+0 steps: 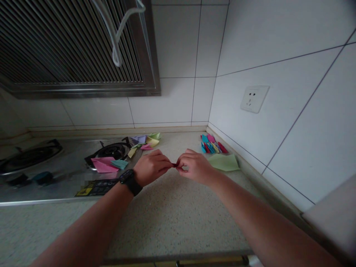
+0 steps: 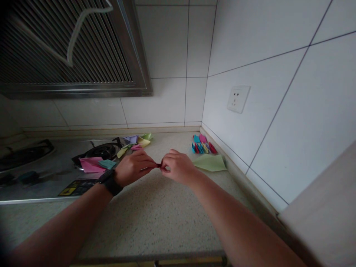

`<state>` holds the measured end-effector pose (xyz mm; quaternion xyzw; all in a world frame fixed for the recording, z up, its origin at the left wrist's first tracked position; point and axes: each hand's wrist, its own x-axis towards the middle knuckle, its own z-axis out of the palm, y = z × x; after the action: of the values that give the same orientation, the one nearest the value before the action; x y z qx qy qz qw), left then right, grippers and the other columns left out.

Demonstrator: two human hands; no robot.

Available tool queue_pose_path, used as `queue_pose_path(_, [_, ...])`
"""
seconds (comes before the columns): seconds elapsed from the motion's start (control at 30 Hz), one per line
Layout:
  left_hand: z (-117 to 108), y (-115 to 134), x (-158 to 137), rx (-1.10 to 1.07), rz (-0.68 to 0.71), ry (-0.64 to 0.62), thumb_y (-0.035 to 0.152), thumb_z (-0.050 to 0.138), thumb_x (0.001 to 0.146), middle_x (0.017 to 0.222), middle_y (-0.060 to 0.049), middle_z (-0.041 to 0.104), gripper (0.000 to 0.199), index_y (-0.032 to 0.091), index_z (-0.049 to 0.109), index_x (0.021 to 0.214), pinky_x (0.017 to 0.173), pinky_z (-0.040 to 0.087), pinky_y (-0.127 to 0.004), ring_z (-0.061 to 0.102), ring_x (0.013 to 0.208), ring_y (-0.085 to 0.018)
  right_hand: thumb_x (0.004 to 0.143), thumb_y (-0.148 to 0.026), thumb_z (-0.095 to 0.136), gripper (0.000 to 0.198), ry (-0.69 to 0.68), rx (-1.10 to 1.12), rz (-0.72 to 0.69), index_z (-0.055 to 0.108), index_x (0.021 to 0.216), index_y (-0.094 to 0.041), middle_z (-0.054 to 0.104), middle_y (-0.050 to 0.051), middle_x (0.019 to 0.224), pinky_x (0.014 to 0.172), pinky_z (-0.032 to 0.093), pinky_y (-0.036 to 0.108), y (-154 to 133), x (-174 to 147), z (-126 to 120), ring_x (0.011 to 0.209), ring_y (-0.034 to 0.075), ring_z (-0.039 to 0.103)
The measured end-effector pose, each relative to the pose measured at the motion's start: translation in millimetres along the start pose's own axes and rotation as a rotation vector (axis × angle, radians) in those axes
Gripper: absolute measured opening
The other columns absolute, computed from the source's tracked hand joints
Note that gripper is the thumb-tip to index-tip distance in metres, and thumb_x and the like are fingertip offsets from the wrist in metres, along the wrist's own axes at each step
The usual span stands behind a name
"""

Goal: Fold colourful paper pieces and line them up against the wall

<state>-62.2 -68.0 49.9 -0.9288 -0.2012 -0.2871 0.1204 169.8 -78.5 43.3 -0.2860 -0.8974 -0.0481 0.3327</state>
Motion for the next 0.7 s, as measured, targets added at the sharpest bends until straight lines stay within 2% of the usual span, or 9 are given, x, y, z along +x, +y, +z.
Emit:
queue_pose_path(0.2, [-0.9,1.2,1.0,0.000,0.023,0.023,0.022,0.057,0.091,0.097,-0.002,0.073,0.019,0.023,0.073,0.101,0.075,0.050,-0.030,0.059,0.085,-0.017,0.075,-0.015,0.069,0.010,0.001,0.019,0.006,0.061,0.072,-0.019,0.068,0.001,0.075,0.072,0.046,0.028,-0.8,1.0,-0.1,0.080,0.017,0.058])
queue_pose_path(0.47, [3.3,1.1,0.2,-0.058,-0.018,0.120,0.021,0.058,0.091,0.098,-0.003,0.074,0.019,0.023,0.071,0.105,0.076,0.052,-0.030,0.062,0.083,-0.015,0.081,-0.017,0.066,0.006,0.024,0.034,0.035,0.062,0.079,-0.020,0.068,0.003,0.083,0.076,0.046,0.030,2.7,-1.3,-3.9,0.084,0.018,0.059])
queue_pose_path(0.6, [3.5,-2.3,-1.8,-0.040,-0.106,0.163,0.026,0.061,0.089,0.094,-0.004,0.073,0.020,0.021,0.069,0.106,0.080,0.052,-0.032,0.064,0.084,-0.016,0.083,-0.017,0.065,0.005,0.026,0.007,0.049,0.062,0.081,-0.020,0.067,0.003,0.083,0.076,0.045,0.031,7.6,-3.0,-5.4,0.084,0.018,0.058])
queue_pose_path(0.7, [4.4,-9.8,-6.4,-0.013,-0.164,0.135,0.029,0.063,0.088,0.088,-0.002,0.073,0.016,0.022,0.071,0.099,0.085,0.051,-0.035,0.064,0.083,-0.017,0.084,-0.016,0.063,0.005,0.041,-0.003,0.039,0.061,0.083,-0.020,0.067,0.003,0.085,0.078,0.045,0.032,9.0,-3.5,-7.6,0.086,0.018,0.058])
